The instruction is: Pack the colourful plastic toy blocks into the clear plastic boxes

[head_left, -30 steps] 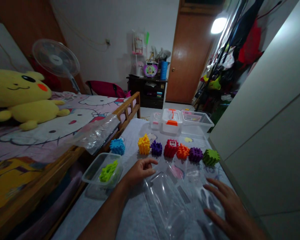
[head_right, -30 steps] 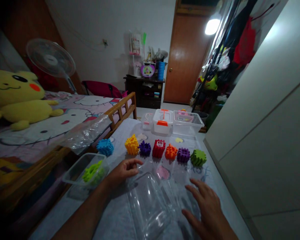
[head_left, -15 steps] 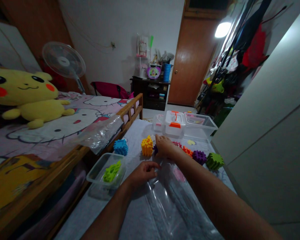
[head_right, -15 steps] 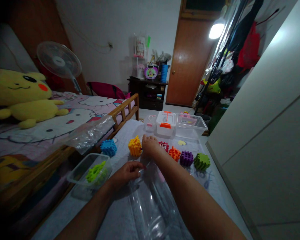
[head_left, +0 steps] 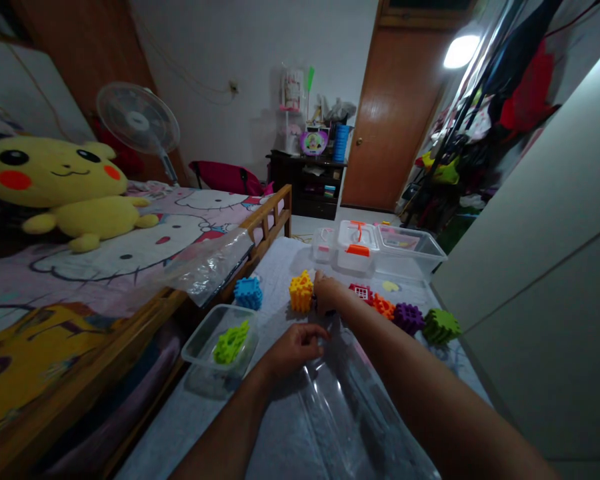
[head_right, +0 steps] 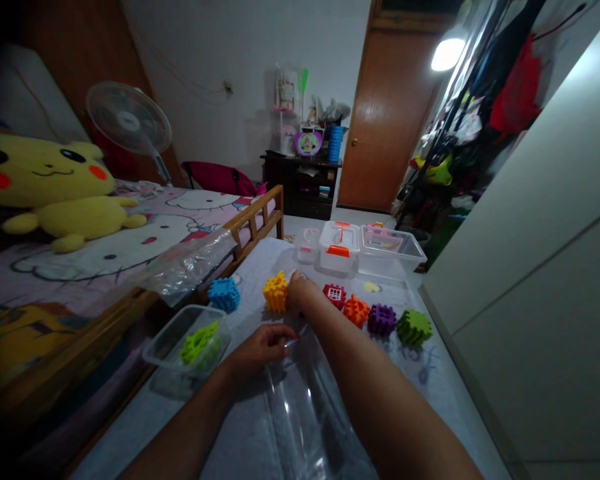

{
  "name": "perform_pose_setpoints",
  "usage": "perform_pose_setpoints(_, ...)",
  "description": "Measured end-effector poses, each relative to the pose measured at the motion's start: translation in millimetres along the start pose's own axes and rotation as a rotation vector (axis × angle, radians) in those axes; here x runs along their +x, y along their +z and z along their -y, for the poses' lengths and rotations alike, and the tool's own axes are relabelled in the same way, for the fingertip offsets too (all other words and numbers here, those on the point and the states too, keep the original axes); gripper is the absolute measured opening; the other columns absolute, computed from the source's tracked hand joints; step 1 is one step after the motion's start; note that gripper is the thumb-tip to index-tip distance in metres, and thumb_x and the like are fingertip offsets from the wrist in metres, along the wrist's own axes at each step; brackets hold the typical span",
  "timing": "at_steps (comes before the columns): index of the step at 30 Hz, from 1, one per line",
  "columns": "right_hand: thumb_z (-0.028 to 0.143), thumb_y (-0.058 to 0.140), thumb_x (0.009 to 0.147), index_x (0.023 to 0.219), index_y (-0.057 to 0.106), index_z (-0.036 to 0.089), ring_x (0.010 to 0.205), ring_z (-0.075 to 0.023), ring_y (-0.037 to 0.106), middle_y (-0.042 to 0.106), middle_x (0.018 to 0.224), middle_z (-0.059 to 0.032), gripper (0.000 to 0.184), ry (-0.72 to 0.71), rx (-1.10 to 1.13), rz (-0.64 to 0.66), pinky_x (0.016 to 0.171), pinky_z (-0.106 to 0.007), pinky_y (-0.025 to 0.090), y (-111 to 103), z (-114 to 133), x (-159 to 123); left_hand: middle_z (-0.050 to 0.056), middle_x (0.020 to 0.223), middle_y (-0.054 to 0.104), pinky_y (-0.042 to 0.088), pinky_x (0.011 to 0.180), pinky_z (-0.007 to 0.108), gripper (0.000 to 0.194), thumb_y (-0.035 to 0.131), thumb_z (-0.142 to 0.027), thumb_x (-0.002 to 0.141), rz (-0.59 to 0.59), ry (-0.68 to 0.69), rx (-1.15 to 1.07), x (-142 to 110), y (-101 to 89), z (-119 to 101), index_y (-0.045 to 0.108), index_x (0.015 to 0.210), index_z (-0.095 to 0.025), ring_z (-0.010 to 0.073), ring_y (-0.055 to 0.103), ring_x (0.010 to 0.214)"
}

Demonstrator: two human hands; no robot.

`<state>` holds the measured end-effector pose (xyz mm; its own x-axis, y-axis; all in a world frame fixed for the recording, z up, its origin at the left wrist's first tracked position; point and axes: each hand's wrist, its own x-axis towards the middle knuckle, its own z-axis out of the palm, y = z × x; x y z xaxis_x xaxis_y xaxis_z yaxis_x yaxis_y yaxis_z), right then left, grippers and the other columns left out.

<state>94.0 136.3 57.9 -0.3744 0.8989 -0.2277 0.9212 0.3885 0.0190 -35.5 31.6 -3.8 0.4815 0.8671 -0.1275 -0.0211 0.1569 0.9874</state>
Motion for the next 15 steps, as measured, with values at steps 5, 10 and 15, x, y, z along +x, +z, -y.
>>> perform_pose_setpoints(5, 0.012, 0.08, 0.061, 0.138, 0.044, 0.001, 0.112, -0.0323, 0.066, 0.064, 0.124, -0.025, 0.086, 0.012, -0.005, 0.017, 0.091, -0.032, 0.053, 6, -1, -6, -0.005, 0.06, 0.047, 0.028, 0.052, 0.022, 0.034, 0.081, -0.026, 0.063, -0.012, -0.023, -0.049, -2, 2.2, 0, 0.073, 0.093, -0.014, 0.0075, 0.04, 0.053)
perform_pose_setpoints(10, 0.021, 0.072, 0.083, 0.138, 0.046, 0.007, 0.106, -0.0277, 0.068, 0.065, 0.124, -0.0194, 0.062, 0.045, 0.005, 0.017, 0.089, -0.04, 0.055, 16, 0, -8, -0.004, 0.062, 0.05, 0.028, 0.052, 0.022, 0.034, 0.079, -0.022, 0.062, -0.012, -0.041, -0.063, -3, 3.7, -2, 0.073, 0.094, -0.013, 0.0071, 0.04, 0.052)
perform_pose_setpoints(15, 0.033, 0.063, 0.094, 0.13, 0.055, 0.017, 0.103, -0.023, 0.066, 0.064, 0.124, -0.0101, 0.04, 0.061, 0.02, 0.02, 0.088, -0.044, 0.056, 19, 0, -7, -0.003, 0.063, 0.051, 0.028, 0.053, 0.022, 0.034, 0.077, -0.02, 0.061, -0.006, -0.049, -0.082, -3, 3.3, -1, 0.073, 0.095, -0.013, 0.0075, 0.041, 0.054)
